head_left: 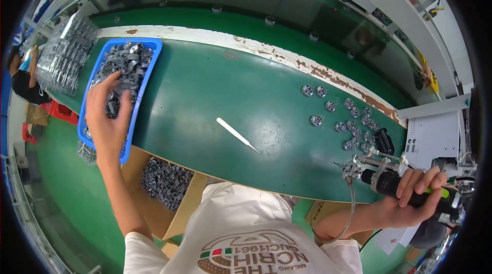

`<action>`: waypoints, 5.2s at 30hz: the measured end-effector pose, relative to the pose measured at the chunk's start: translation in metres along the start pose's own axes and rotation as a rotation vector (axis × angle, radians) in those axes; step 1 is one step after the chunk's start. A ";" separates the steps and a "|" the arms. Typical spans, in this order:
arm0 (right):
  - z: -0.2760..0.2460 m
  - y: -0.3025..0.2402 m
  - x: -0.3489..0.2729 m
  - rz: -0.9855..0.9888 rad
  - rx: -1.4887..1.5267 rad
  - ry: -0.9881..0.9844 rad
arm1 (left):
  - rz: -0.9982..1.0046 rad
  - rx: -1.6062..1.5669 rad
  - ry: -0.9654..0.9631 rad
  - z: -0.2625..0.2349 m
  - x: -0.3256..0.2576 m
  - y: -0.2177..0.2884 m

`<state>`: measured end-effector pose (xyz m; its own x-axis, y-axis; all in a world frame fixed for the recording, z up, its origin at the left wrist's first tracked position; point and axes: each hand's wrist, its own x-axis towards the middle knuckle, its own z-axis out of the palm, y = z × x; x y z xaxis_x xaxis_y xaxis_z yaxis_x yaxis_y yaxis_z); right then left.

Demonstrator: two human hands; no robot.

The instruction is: The person assembles small components using a handheld soldering tool and places the finished parts onto a conveyor belt.

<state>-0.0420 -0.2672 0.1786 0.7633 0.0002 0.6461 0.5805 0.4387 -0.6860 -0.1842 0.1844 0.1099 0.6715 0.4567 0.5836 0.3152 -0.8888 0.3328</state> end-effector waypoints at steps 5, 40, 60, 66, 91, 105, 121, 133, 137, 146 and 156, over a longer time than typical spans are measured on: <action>-0.004 -0.001 0.000 -0.006 -0.072 0.079 | -0.002 0.296 0.000 -0.019 -0.009 -0.065; -0.068 -0.056 0.019 -0.120 -0.245 0.154 | 0.775 -0.695 -0.880 0.409 0.132 0.417; -0.059 -0.111 0.004 -0.049 -0.262 0.264 | 1.019 -0.831 -0.827 0.186 -0.065 0.414; -0.073 -0.128 -0.022 0.018 -0.256 0.305 | 1.150 -0.714 -0.816 0.227 -0.127 0.481; -0.107 -0.094 -0.014 -0.161 -0.390 0.160 | 0.304 -0.542 -0.589 0.339 0.160 0.165; -0.091 -0.096 0.000 -0.099 -0.472 0.117 | 0.751 -0.692 -0.804 0.347 0.141 0.321; -0.084 -0.118 -0.008 -0.015 -0.442 0.153 | 1.358 -0.941 -0.910 0.279 -0.112 0.577; -0.101 -0.117 -0.032 -0.010 -0.356 0.194 | 1.394 -0.966 -0.583 0.215 -0.089 0.522; -0.093 -0.103 -0.027 -0.044 -0.358 0.068 | 1.118 -1.028 -0.303 0.187 0.016 0.369; -0.030 -0.029 -0.010 0.258 -0.304 -0.055 | 0.190 -0.258 -0.028 0.277 0.136 0.093; 0.009 -0.014 0.013 0.091 -0.078 -0.117 | 0.304 -0.295 -0.118 0.285 0.138 0.097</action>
<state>-0.0423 -0.2655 0.1998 0.7780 0.1435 0.6116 0.5343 0.3609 -0.7644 0.1298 0.1497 0.0114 0.7817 0.1534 0.6044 -0.1018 -0.9249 0.3664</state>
